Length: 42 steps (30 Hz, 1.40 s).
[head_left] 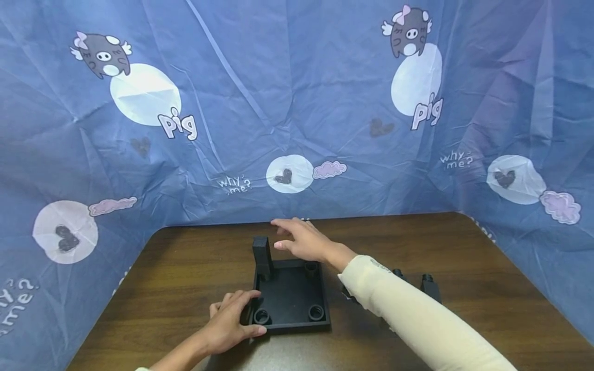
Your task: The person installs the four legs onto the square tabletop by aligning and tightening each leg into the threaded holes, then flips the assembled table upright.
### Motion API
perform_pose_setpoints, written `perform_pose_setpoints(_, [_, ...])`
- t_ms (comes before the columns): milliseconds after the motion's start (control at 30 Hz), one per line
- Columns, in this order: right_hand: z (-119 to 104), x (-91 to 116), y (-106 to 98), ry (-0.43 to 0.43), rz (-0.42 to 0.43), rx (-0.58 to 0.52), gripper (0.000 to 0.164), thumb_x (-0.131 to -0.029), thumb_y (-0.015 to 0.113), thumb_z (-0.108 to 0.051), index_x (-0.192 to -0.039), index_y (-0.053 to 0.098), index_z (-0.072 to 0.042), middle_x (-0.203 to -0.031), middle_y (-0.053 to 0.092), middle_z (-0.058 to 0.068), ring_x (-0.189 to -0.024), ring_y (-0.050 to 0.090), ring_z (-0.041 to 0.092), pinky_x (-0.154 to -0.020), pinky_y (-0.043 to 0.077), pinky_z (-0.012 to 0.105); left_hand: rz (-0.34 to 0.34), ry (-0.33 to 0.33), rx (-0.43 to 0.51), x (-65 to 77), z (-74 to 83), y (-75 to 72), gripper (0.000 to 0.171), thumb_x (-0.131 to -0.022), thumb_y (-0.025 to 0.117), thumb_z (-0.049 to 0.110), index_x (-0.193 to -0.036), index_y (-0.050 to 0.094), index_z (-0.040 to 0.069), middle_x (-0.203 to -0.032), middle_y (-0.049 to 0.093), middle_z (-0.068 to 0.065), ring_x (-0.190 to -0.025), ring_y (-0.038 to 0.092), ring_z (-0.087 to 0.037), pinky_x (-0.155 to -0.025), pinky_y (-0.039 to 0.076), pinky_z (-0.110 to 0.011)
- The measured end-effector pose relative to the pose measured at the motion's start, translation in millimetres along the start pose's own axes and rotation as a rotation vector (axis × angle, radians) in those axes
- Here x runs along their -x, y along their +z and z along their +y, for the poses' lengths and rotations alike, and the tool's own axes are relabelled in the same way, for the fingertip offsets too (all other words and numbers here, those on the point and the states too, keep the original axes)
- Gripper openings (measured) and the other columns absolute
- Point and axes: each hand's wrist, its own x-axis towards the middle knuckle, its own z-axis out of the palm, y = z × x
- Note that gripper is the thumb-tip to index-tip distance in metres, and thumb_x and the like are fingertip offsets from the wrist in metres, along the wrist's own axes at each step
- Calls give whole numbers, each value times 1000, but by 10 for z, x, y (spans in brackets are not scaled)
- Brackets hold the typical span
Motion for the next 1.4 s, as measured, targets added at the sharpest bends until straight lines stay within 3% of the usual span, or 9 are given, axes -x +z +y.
perform_pose_setpoints(400, [170,509,-239,-74,8,75,47,-94,63,-28,-137,53,-14,-132,57,2,-124,46,20,-102,32,48,6,15,-5,7,-4,-14,71,-71,84,37,-131,55,12,-124,58,-4,-115,44,-26,-86,22,-53])
perform_pose_setpoints(1400, [628,1331,-483,-96,51,195,46,-86,72,-17,-130,60,-14,-126,61,-2,-116,50,19,-89,37,45,3,13,-13,-1,-14,6,71,-70,84,38,-131,55,13,-124,58,-2,-114,45,-25,-84,23,-51])
